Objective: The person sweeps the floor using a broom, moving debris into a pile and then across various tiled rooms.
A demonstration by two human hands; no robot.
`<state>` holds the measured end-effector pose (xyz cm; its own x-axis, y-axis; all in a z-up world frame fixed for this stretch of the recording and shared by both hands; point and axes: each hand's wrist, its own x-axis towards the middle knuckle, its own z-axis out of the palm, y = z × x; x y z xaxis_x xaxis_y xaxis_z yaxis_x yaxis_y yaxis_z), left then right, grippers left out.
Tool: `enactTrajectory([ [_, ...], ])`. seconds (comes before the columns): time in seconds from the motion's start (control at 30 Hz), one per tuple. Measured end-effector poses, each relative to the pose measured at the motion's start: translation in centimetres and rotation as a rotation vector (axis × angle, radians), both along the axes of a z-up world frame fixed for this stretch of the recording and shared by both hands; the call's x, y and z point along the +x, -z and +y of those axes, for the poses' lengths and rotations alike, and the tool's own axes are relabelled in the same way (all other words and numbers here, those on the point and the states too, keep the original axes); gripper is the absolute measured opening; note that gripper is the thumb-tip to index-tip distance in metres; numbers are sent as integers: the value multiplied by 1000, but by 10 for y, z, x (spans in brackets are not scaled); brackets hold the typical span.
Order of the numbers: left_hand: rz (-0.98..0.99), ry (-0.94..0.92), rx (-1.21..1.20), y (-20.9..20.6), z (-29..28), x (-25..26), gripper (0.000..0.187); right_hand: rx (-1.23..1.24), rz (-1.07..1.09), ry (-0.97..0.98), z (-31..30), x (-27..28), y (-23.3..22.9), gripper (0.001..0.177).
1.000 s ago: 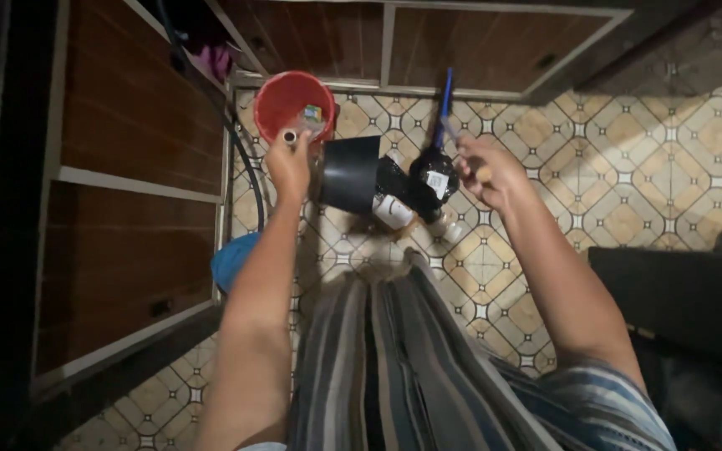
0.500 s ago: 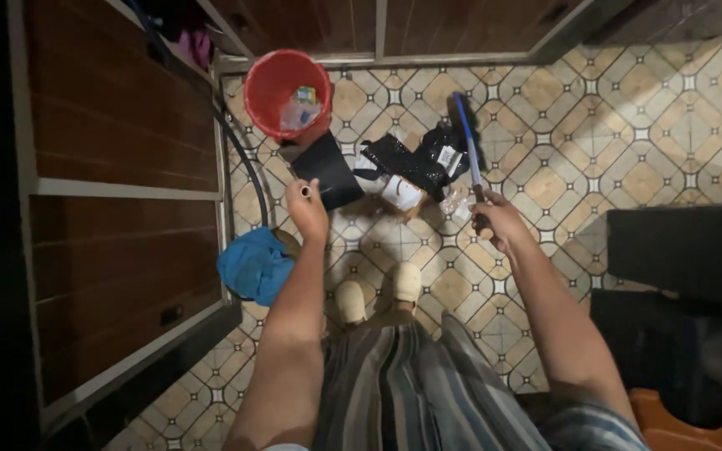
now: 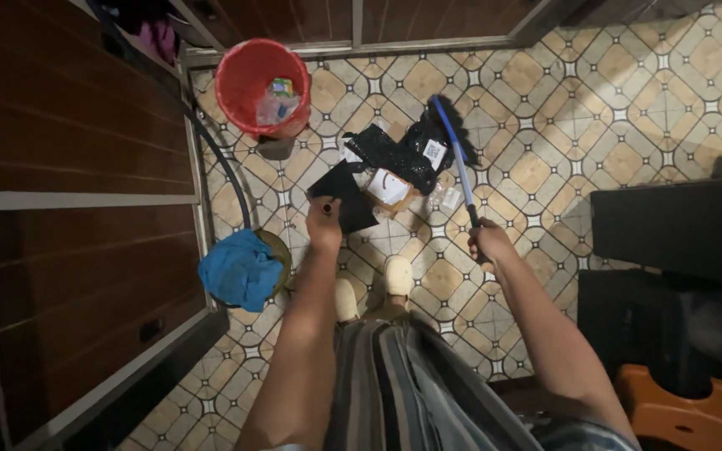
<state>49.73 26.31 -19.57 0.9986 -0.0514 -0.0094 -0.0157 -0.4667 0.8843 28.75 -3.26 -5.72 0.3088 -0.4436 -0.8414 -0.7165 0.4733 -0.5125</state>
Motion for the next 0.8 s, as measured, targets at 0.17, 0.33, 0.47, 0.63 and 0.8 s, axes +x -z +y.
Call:
enactTrajectory([
  [0.17, 6, -95, -27, -40, 3, -12, 22, -69, 49, 44, 2, -12, -23, 44],
  [0.33, 47, -151, 17, -72, 9, -17, 23, -110, 41, 47, -18, -19, -6, 53],
  [0.47, 57, -84, -49, -60, 6, -20, 25, -3, -42, 115, -41, -17, 20, 38],
  [0.63, -108, 112, 74, -37, -2, -17, 18, 8, 37, 16, -17, -13, 38, 22],
  [0.8, 229, 58, -24, -64, -20, -11, 25, 47, 72, -30, 32, -3, 5, 32],
])
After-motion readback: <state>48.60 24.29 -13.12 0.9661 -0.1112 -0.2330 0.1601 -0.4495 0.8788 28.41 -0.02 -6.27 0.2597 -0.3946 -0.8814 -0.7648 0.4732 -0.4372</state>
